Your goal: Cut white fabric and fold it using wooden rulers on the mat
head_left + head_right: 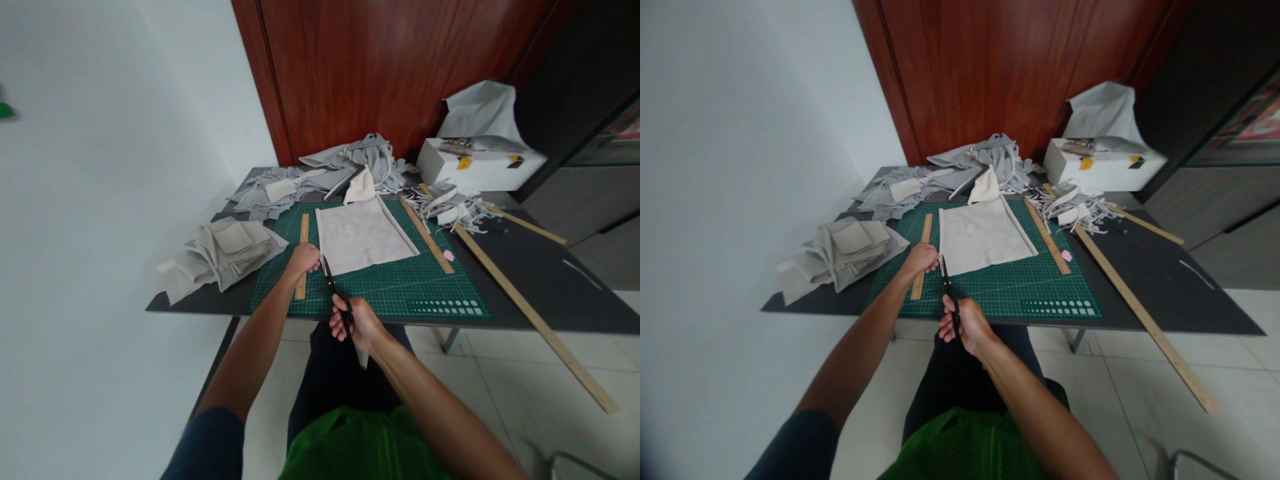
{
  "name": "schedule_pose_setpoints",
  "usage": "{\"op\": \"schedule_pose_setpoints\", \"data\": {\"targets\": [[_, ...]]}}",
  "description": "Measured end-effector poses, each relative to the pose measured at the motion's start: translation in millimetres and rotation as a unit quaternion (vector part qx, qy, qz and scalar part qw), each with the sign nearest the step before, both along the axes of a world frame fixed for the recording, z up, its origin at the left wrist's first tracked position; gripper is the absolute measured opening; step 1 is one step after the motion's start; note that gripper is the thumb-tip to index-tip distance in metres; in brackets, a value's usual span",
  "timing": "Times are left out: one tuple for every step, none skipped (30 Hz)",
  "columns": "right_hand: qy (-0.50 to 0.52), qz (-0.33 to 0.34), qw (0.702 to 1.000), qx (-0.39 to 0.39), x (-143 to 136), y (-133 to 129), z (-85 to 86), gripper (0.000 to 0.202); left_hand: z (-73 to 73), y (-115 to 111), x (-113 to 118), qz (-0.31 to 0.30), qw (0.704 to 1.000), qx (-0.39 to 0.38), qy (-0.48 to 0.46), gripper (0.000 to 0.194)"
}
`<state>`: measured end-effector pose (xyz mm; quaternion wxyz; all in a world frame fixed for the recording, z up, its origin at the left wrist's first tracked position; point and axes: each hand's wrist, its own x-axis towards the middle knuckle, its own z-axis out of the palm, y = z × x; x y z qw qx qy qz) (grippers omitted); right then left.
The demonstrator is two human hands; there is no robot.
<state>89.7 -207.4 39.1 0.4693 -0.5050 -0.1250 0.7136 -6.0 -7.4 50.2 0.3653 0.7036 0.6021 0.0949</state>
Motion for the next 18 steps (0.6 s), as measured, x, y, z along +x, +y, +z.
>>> {"op": "schedule_pose_setpoints", "data": {"targets": [[0.001, 0.001, 1.0, 0.002, 0.1, 0.1, -1.2, 0.031, -0.4, 0.5, 0.0, 0.001, 1.0, 0.001, 0.001, 0.023], [0.003, 0.002, 1.0, 0.004, 0.4, 0.3, -2.5, 0.031, -0.7, 1.0, 0.1, 0.002, 1.0, 0.001, 0.003, 0.024], [0.008, 0.003, 1.0, 0.006, 0.8, 0.8, -3.6, 0.032, -0.8, 1.6, 0.2, 0.002, 1.0, 0.001, 0.006, 0.024], [0.013, 0.004, 1.0, 0.007, 1.4, 1.8, -4.4, 0.033, -0.9, 2.1, 0.4, 0.003, 1.0, 0.002, 0.01, 0.024], [0.018, 0.003, 1.0, 0.009, 1.9, 3.1, -4.9, 0.033, -0.8, 2.6, 0.6, 0.003, 1.0, 0.002, 0.013, 0.024], [0.023, 0.003, 1.0, 0.011, 2.3, 4.8, -5.0, 0.034, -0.7, 3.1, 0.9, 0.003, 1.0, 0.003, 0.016, 0.024], [0.025, 0.002, 1.0, 0.012, 2.6, 6.7, -4.9, 0.034, -0.6, 3.4, 1.2, 0.002, 1.0, 0.003, 0.019, 0.024], [0.024, 0.0, 1.0, 0.012, 2.7, 8.7, -4.5, 0.034, -0.5, 3.6, 1.5, 0.002, 1.0, 0.003, 0.022, 0.024], [0.022, -0.002, 1.0, 0.011, 2.6, 10.4, -3.9, 0.034, -0.5, 3.7, 1.8, 0.0, 1.0, 0.003, 0.024, 0.024], [0.018, -0.005, 1.0, 0.009, 2.3, 11.9, -3.5, 0.033, -0.7, 3.8, 2.0, -0.001, 1.0, 0.003, 0.027, 0.024], [0.015, -0.007, 1.0, 0.008, 1.9, 13.0, -3.1, 0.033, -1.1, 3.9, 2.0, -0.002, 1.0, 0.003, 0.028, 0.025], [0.011, -0.008, 1.0, 0.008, 1.4, 13.7, -2.9, 0.032, -1.4, 4.2, 2.0, -0.003, 1.0, 0.003, 0.03, 0.025], [0.008, -0.009, 1.0, 0.009, 1.0, 14.0, -2.9, 0.031, -1.7, 4.7, 1.8, -0.004, 0.999, 0.003, 0.031, 0.025], [0.005, -0.009, 1.0, 0.01, 0.8, 14.0, -2.9, 0.03, -1.8, 5.5, 1.7, -0.004, 0.999, 0.003, 0.032, 0.025], [0.004, -0.009, 1.0, 0.01, 0.7, 13.9, -3.0, 0.029, -1.4, 6.8, 1.6, -0.004, 0.999, 0.001, 0.034, 0.025], [0.003, -0.008, 1.0, 0.009, 0.7, 13.7, -2.8, 0.028, -0.5, 8.6, 1.8, -0.006, 0.999, -0.003, 0.038, 0.024], [0.005, -0.007, 1.0, 0.008, 0.9, 13.6, -2.4, 0.028, 1.0, 10.9, 2.3, -0.008, 0.999, -0.007, 0.045, 0.024], [0.008, -0.006, 1.0, 0.007, 1.2, 13.4, -1.8, 0.027, 2.8, 13.6, 3.2, -0.011, 0.998, -0.007, 0.059, 0.026]]}}
